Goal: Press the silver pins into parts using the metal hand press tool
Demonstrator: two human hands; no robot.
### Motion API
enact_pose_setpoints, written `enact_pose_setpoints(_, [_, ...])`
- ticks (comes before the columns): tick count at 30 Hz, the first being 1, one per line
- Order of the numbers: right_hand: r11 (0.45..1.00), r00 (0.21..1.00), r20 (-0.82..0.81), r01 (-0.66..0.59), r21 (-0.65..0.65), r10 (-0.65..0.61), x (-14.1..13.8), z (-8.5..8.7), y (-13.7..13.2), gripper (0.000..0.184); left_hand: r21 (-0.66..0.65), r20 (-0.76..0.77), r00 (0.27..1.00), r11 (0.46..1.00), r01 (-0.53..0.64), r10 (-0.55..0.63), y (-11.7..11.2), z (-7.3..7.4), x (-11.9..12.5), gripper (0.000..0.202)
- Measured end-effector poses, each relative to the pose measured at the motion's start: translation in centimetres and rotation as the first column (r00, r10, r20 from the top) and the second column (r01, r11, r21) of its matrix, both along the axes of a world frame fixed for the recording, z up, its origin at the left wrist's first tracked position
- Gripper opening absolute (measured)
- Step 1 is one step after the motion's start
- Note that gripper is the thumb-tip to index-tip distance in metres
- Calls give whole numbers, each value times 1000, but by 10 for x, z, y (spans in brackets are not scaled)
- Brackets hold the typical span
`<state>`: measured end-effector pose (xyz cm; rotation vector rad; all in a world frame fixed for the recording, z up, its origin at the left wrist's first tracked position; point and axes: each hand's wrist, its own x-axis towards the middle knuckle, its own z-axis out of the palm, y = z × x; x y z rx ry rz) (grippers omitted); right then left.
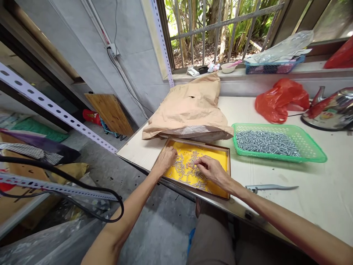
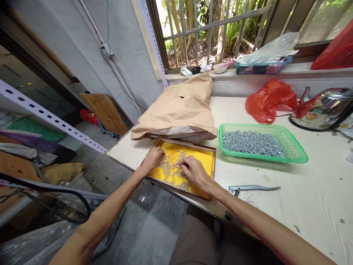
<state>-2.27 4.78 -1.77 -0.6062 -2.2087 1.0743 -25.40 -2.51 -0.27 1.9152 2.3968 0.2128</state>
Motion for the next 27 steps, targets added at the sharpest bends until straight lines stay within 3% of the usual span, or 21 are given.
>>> enact_pose_setpoints(4, [983,1000,-30,-7,-181,1,-8,2,-3,18,89,296,942,977,-192,158,-10,7,22,12])
enact_pose_setpoints(7, [941,997,-82,-21,-339,-8,-17,1,-6,25,170,499,850,942,-288,170,-21,11,61,9])
enact_pose_setpoints(10, [924,996,-84,-2,-381,-33,-22,-1,-7,30,178,633,754,914,-363,177,-27,9,99,6])
enact_pose_setpoints(13, [912,997,-60,10,-411,-38,-19,-5,-5,32,98,826,531,880,-464,188,-25,6,119,4])
enact_pose_setpoints(16, [882,998,-58,7,-471,-39,-14,-10,-2,34,48,961,258,865,-500,96,-23,3,123,19])
enact_pose_setpoints(19, [866,997,-62,10,-500,-47,-13,-13,-2,36,18,996,83,866,-499,27,-24,3,120,30])
enact_pose_setpoints(22, [863,995,-93,-6,-505,-47,-16,-13,-7,33,-7,1000,20,868,-496,20,-27,5,117,40])
enact_pose_setpoints(27, [881,991,-110,12,-474,-73,-24,-15,-11,27,-41,998,29,866,-498,63,-29,2,108,48])
